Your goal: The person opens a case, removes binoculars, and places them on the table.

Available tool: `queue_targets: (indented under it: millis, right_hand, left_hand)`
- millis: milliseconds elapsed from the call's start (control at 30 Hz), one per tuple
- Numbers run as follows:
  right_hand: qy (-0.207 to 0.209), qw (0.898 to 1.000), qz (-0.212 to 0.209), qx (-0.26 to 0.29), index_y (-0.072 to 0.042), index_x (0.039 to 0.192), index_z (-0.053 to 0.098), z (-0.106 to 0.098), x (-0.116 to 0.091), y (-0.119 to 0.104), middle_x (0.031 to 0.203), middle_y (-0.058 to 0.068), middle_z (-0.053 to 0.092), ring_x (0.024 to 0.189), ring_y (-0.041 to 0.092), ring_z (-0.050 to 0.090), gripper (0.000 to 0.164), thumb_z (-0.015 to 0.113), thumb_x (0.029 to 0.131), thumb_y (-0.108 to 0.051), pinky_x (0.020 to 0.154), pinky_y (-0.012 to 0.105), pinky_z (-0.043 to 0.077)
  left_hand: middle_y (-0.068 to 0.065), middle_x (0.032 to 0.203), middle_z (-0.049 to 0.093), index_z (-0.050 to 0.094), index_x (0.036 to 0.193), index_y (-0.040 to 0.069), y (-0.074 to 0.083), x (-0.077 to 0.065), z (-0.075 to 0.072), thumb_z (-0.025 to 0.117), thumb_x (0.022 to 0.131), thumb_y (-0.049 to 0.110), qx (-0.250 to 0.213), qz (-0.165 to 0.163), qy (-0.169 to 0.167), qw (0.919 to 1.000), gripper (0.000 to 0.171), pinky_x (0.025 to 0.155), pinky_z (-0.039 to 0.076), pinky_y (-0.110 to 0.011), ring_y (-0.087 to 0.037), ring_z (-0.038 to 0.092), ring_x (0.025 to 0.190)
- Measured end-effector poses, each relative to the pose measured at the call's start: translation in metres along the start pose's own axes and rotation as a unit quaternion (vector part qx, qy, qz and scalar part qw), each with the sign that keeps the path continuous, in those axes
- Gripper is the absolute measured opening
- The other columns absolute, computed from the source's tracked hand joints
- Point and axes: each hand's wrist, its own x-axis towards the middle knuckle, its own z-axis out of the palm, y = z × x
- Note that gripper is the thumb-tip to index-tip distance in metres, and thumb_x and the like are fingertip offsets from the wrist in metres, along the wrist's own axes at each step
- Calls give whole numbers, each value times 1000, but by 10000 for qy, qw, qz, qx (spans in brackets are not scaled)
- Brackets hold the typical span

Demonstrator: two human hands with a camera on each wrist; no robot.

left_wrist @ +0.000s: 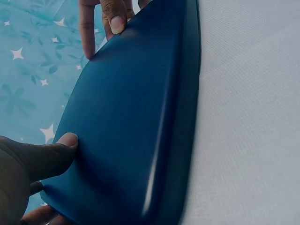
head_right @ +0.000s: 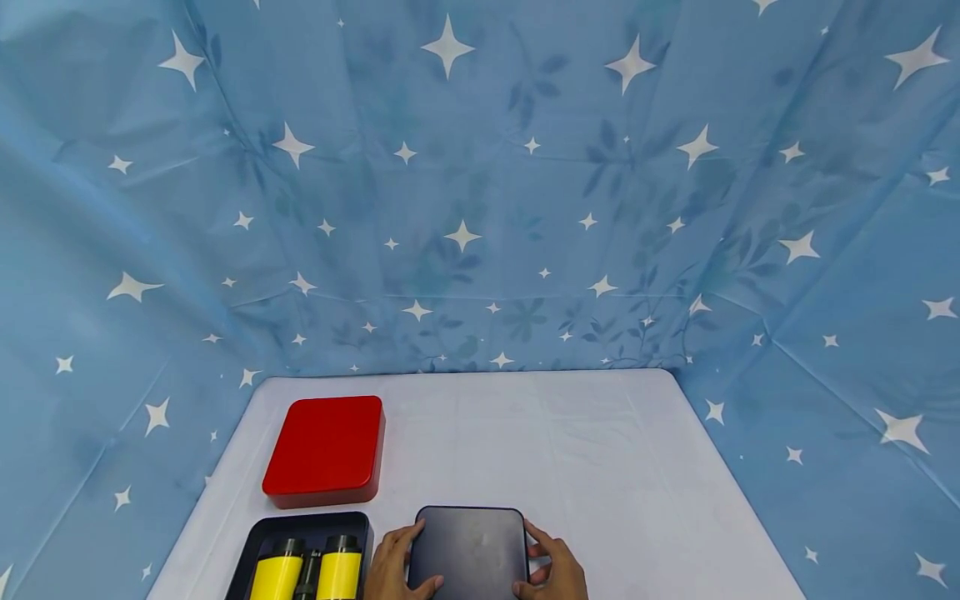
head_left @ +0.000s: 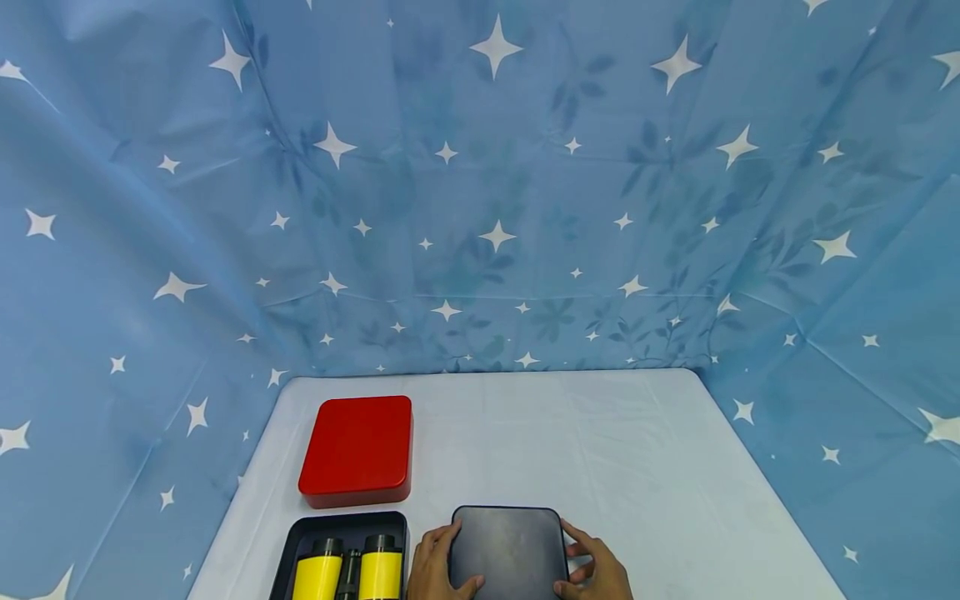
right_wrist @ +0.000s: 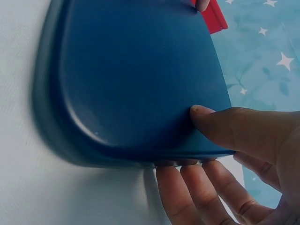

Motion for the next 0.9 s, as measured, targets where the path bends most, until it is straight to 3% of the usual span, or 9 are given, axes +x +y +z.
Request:
queue_targets:
  millis: [367, 900]
  right_hand:
    - [223, 9997, 54, -48, -8, 138, 58, 6, 0, 2, 102, 7, 62, 76, 14, 60, 90, 92, 55, 1, 57, 23, 50]
    - [368, 9991, -152, -164, -2, 132, 63, 6, -1, 1, 97, 5, 64, 70, 7, 60, 83, 92, 54, -1, 57, 21, 50]
  left_hand:
    - [-13, 126, 57, 59, 135, 9, -5, 1, 2, 94, 64, 32, 21, 109, -75, 9999, 82, 95, 52, -56, -28, 54, 107]
    - [-13, 127, 60, 61, 132, 8, -6, 2, 3, 93, 65, 35, 148, 84, -100, 9998, 78, 90, 54, -53, -24, 52, 102]
